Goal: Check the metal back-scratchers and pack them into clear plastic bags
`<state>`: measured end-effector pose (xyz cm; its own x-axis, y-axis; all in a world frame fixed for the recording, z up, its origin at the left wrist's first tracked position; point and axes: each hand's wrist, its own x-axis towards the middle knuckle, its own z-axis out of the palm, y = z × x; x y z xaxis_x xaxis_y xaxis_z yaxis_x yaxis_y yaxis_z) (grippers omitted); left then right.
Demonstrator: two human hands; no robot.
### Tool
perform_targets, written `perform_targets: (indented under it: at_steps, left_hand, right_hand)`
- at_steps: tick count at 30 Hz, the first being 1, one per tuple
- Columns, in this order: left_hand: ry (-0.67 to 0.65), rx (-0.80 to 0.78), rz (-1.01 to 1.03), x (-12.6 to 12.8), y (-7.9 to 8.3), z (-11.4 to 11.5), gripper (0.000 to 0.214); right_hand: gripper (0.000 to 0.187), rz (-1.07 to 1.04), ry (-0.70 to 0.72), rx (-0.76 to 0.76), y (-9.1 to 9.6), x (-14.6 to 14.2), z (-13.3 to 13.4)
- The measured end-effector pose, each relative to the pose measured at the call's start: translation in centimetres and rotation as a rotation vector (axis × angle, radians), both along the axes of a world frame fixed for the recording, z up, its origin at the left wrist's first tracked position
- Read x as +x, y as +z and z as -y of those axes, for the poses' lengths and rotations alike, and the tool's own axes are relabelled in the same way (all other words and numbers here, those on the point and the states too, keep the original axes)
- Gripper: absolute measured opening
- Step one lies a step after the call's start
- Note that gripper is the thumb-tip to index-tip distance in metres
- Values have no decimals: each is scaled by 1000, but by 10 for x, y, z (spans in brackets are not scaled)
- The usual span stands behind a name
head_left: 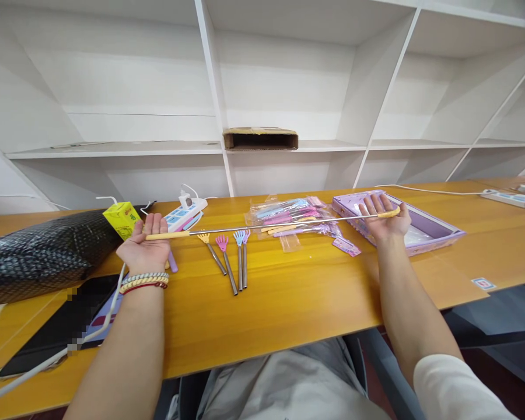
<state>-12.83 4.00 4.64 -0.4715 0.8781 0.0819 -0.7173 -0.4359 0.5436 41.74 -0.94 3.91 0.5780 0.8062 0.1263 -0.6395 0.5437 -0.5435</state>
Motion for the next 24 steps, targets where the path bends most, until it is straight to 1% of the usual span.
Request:
perform_targets:
  at_steps: [4, 6, 11, 13, 16, 20, 22, 24]
  left_hand:
    - [-27, 46, 12, 1, -2, 4, 37]
    - [-46, 54, 10, 1, -2, 5, 39]
    - [-59, 51, 4, 1, -1, 4, 36]
    - [-35, 33, -17, 1, 0, 2, 29]
    - [44, 26, -69, 4, 0, -2, 22]
    - [176, -119, -350, 6, -4, -10, 15]
    - [227, -172, -434, 7, -5, -13, 18]
    - [244, -190, -443, 9, -6, -14, 26]
  right_hand:
    - [44, -8, 2, -28, -2, 2, 0]
    - [44, -4, 2, -14, -2, 1, 1]
    - [47, 41, -32, 149, 1, -8, 8]
    - [46, 74, -62, 163, 1, -10, 10]
    - [45, 95, -93, 138, -1, -9, 8]
    - [41, 112, -138, 15, -3, -1, 2]
    - [39, 122, -140, -50, -3, 2, -1]
    - [38, 109, -143, -75, -3, 4, -5]
